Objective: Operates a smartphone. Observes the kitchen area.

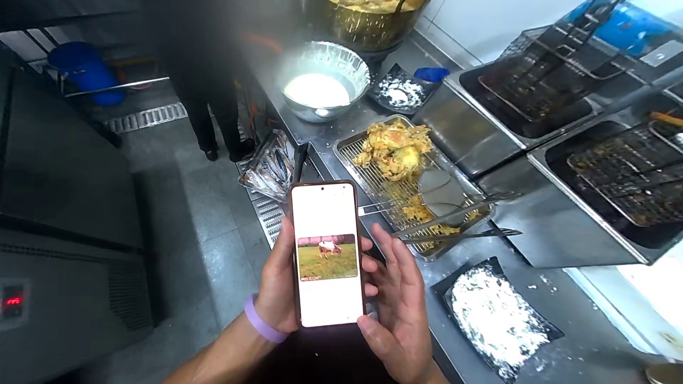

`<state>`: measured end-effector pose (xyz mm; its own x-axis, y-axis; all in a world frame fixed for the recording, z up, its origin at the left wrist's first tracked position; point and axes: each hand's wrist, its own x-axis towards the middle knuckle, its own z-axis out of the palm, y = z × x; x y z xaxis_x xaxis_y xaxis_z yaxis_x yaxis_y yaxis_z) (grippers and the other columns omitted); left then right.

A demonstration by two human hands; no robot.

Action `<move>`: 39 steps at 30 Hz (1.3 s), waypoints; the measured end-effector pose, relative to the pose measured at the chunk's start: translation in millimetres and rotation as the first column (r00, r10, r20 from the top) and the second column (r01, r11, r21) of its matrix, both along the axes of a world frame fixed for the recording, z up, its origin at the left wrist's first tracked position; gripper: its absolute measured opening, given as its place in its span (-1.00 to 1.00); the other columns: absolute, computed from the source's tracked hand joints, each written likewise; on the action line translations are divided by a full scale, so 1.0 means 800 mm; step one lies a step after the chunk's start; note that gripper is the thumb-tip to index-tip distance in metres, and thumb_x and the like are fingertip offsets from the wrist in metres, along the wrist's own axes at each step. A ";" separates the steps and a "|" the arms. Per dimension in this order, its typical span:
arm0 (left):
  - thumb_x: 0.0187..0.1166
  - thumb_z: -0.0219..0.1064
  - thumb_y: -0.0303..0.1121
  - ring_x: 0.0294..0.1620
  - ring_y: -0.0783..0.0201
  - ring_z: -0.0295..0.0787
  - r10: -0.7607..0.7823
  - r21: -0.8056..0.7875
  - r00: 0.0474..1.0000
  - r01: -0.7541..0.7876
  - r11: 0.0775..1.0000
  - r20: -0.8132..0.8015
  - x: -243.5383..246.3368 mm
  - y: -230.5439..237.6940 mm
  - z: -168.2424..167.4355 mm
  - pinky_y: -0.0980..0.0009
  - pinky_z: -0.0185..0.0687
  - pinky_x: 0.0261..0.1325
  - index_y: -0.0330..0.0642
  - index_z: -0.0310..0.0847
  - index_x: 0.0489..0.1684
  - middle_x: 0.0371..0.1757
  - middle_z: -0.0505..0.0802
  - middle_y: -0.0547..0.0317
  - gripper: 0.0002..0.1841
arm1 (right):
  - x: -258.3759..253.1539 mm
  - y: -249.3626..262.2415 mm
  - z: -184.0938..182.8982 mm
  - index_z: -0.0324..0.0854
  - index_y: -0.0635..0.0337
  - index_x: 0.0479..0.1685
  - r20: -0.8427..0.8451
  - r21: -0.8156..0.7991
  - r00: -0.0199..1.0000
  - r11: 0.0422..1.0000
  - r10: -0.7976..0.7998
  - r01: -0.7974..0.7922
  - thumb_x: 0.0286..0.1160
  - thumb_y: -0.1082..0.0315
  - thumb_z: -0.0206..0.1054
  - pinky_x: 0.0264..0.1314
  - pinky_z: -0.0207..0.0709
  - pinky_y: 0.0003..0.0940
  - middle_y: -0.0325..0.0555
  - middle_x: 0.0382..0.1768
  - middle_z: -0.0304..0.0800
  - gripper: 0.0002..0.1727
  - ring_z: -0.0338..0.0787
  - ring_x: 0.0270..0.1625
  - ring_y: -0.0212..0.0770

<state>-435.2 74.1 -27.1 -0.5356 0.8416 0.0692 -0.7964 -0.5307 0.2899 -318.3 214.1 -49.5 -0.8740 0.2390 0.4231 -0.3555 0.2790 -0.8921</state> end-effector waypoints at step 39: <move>0.55 0.09 0.44 0.28 -0.12 0.79 -0.060 0.034 0.998 0.060 0.998 0.023 0.008 0.004 -0.013 -0.12 0.72 0.31 0.04 0.62 0.43 0.30 0.78 -0.17 -0.25 | 0.006 0.004 0.002 0.21 -0.36 0.81 -0.025 0.144 0.995 0.985 -0.098 0.100 0.59 -0.31 0.23 0.54 0.59 -0.18 -0.15 0.86 0.11 -0.22 0.42 0.72 -0.04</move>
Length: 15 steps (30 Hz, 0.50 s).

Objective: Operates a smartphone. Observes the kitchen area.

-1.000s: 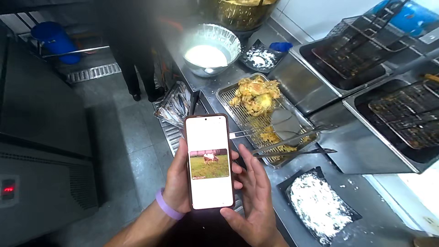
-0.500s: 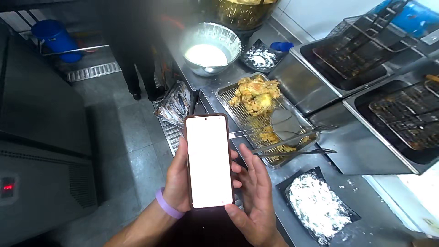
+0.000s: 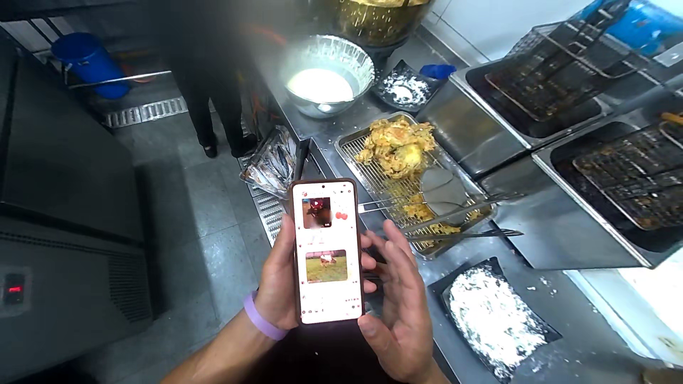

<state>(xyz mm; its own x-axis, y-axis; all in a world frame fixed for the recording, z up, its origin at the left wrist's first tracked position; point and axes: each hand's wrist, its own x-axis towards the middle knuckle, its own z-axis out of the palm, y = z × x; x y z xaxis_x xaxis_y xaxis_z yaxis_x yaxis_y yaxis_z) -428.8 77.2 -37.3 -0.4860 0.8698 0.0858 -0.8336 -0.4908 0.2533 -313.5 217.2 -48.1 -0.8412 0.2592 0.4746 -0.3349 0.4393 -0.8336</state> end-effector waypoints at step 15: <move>0.55 0.16 0.38 0.19 0.14 0.85 0.083 -0.089 0.996 -0.085 0.992 -0.023 0.004 -0.005 0.007 0.08 0.77 0.26 0.06 0.68 0.34 0.15 0.87 0.03 -0.33 | 0.004 0.000 0.002 0.79 -0.38 0.18 -0.122 0.391 0.992 0.916 -0.040 0.085 0.69 -0.48 -0.28 0.84 0.17 0.04 -0.33 0.71 0.42 -0.26 0.10 0.88 0.00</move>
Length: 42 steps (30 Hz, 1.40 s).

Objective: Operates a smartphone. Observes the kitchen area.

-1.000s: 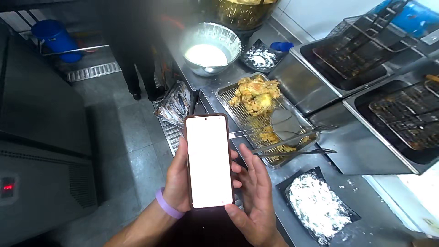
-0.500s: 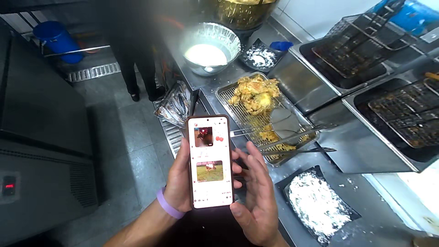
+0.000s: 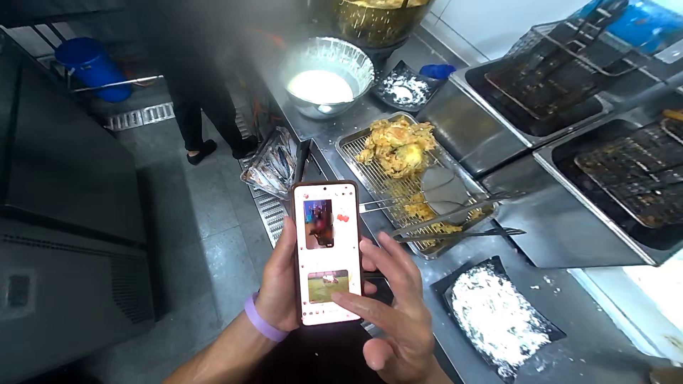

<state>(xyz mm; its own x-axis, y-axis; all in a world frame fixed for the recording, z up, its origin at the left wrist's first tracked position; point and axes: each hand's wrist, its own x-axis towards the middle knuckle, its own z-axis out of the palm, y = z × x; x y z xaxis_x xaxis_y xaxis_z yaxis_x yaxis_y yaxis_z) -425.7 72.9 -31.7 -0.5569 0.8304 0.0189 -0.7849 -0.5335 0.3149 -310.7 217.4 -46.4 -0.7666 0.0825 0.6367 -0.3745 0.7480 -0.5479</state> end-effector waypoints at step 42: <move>0.48 0.24 0.39 0.26 -0.09 0.78 0.036 0.184 0.997 -0.022 0.983 -0.071 -0.057 -0.008 0.000 0.01 0.74 0.25 0.01 0.53 0.52 0.52 0.63 -0.16 -0.22 | -0.088 -0.034 -0.191 0.67 0.44 0.27 0.933 -0.319 -0.010 0.816 0.359 -0.483 0.84 0.21 0.11 0.58 0.37 0.27 0.39 0.25 0.76 -0.56 0.69 0.42 0.29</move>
